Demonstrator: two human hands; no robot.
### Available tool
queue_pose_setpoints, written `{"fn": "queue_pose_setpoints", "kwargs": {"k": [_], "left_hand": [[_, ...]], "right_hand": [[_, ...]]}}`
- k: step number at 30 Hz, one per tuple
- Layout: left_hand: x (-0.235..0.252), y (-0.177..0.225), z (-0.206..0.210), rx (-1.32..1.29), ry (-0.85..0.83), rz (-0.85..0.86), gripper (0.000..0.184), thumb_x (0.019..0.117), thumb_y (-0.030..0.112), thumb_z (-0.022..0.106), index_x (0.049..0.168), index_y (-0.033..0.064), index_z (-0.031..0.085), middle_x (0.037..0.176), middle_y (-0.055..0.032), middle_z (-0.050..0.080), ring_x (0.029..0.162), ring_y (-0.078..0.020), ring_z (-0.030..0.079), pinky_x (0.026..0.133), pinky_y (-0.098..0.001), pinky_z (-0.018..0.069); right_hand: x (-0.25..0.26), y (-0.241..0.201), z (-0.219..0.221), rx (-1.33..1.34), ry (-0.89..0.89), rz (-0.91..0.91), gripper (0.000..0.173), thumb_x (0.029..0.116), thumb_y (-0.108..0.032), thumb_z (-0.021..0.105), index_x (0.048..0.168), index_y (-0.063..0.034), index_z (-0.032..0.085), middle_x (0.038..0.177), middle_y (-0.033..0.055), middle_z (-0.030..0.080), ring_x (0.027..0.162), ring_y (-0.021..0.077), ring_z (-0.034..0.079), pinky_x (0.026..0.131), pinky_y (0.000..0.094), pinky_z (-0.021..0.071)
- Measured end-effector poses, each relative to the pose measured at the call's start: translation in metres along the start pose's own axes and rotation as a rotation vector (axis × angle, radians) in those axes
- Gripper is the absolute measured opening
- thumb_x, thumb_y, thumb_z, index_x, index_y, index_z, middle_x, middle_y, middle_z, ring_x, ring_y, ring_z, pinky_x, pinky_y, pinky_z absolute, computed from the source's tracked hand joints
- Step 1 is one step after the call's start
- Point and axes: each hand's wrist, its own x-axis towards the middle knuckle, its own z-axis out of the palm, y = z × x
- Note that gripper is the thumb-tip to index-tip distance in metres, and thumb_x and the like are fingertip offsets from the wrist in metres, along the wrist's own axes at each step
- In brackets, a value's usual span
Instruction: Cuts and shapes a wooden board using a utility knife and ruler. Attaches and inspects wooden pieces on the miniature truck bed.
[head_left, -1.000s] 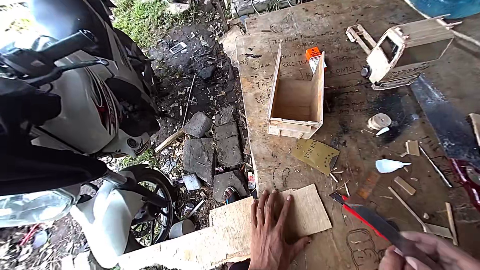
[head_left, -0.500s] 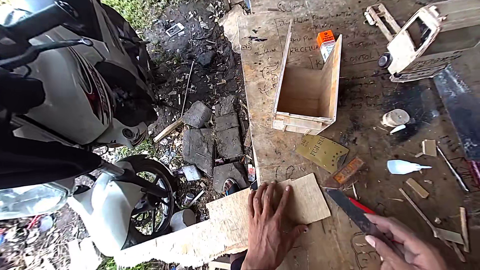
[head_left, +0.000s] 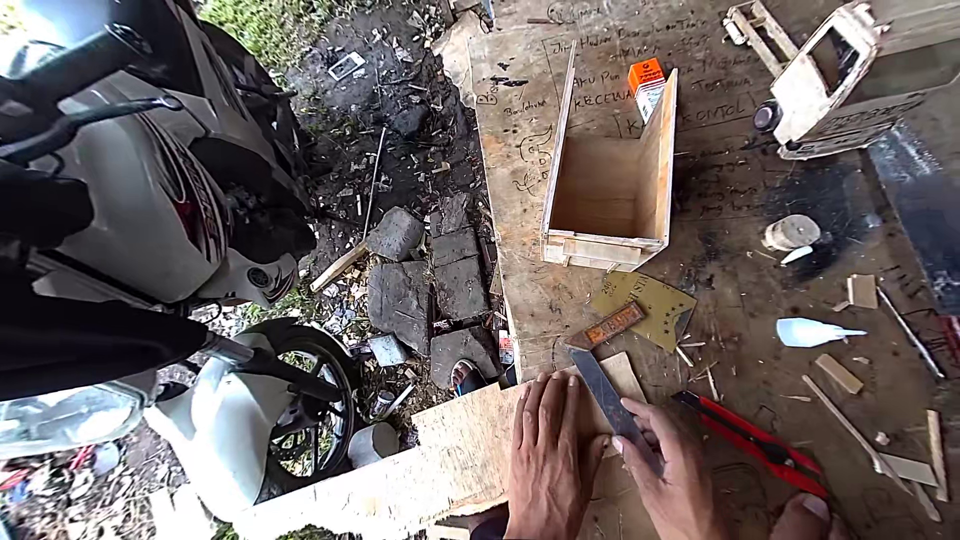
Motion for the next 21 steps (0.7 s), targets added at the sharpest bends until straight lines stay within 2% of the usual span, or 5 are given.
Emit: {"fn": "queue_pose_setpoints", "kwargs": {"k": [4, 9, 14, 17, 21], "left_hand": [[-0.004, -0.005, -0.001, -0.01, -0.056, 0.029, 0.044, 0.1037, 0.053, 0.048, 0.146, 0.0423, 0.056, 0.152, -0.0154, 0.052, 0.144, -0.0381, 0.044, 0.118, -0.0565, 0.0358], [-0.018, -0.009, -0.006, -0.023, -0.077, 0.036, 0.047, 0.1015, 0.062, 0.045, 0.143, 0.046, 0.058, 0.153, -0.0129, 0.051, 0.146, -0.0352, 0.042, 0.119, -0.0558, 0.0335], [-0.023, -0.001, -0.004, 0.054, -0.061, -0.004, 0.057, 0.0921, 0.073, 0.051, 0.144, 0.0505, 0.055, 0.154, -0.0078, 0.052, 0.143, -0.0348, 0.045, 0.114, -0.0584, 0.0358], [-0.018, 0.003, -0.005, 0.075, -0.071, 0.041, 0.057, 0.0965, 0.067, 0.049, 0.147, 0.0429, 0.055, 0.157, -0.0017, 0.05, 0.146, -0.0335, 0.043, 0.114, -0.0641, 0.0317], [-0.012, 0.008, -0.006, 0.054, -0.12, 0.101, 0.063, 0.101, 0.058, 0.047, 0.152, 0.0225, 0.052, 0.161, -0.0005, 0.044, 0.151, -0.0288, 0.038, 0.118, -0.0604, 0.0303]], "right_hand": [[-0.014, -0.009, -0.021, -0.231, -0.2, -0.028, 0.061, 0.0856, -0.009, 0.074, 0.144, -0.002, 0.058, 0.115, 0.024, 0.063, 0.096, 0.034, 0.067, 0.084, 0.0428, 0.0584], [-0.025, -0.004, -0.031, -0.228, -0.368, 0.01, 0.065, 0.0891, -0.012, 0.073, 0.151, -0.007, 0.053, 0.112, 0.0278, 0.06, 0.08, 0.0313, 0.066, 0.074, 0.041, 0.059], [0.005, 0.006, -0.067, -0.389, -0.174, -0.072, 0.028, 0.0959, -0.021, 0.068, 0.119, -0.008, 0.076, 0.107, 0.0189, 0.071, 0.097, 0.0361, 0.07, 0.084, 0.0527, 0.059], [0.025, 0.042, -0.088, -0.504, -0.015, -0.09, 0.042, 0.0824, -0.017, 0.081, 0.123, -0.008, 0.073, 0.113, 0.0243, 0.066, 0.104, 0.0465, 0.065, 0.086, 0.0616, 0.0551], [0.026, 0.065, -0.098, -0.516, -0.035, -0.118, 0.039, 0.0775, -0.017, 0.082, 0.113, -0.0041, 0.072, 0.104, 0.0212, 0.068, 0.096, 0.0422, 0.067, 0.085, 0.059, 0.055]]}}
